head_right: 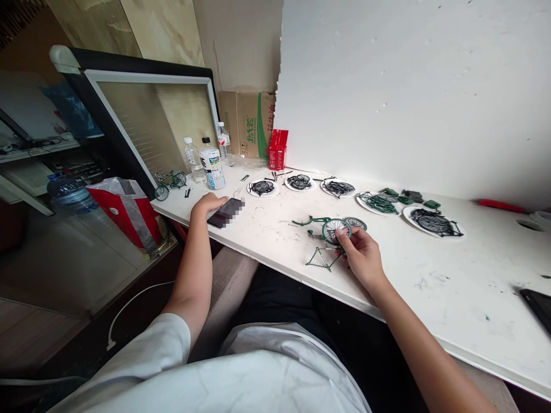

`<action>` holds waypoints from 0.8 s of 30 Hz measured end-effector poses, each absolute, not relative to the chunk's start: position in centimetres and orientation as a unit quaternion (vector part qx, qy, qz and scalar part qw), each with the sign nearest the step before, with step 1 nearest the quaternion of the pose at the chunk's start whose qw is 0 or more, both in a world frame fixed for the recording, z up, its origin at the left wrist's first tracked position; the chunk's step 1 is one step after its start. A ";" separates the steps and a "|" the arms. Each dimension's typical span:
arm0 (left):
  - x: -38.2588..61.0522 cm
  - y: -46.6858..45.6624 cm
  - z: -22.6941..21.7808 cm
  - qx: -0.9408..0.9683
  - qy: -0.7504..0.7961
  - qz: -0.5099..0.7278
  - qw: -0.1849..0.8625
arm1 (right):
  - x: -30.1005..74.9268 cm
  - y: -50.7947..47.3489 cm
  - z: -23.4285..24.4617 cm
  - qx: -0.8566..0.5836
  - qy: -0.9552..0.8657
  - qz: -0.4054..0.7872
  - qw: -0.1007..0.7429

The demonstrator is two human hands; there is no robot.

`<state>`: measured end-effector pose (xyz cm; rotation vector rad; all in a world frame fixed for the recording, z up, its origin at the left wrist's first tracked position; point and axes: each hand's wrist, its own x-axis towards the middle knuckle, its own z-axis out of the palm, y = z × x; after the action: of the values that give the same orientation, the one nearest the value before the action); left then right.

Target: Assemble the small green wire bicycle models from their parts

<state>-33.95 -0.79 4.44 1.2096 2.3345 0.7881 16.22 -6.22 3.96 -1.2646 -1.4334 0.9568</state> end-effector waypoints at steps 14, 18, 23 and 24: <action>-33.3 -1.3 5.2 0.452 0.848 0.221 0.165 | 16.3 -6.1 3.8 -0.508 -0.590 0.401 0.483; -33.3 -1.6 5.5 0.453 0.822 0.272 0.210 | 16.3 -6.2 3.9 -0.505 -0.591 0.400 0.485; -33.2 -1.8 6.0 0.445 0.821 0.264 0.240 | 16.3 -6.2 3.9 -0.505 -0.594 0.397 0.483; -33.2 -1.8 6.0 0.444 0.820 0.261 0.249 | 16.3 -6.2 4.0 -0.506 -0.594 0.396 0.484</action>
<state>-33.23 -1.80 6.04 1.2086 2.2352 0.7117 16.26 -6.24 3.97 -1.2313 -1.4478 0.9655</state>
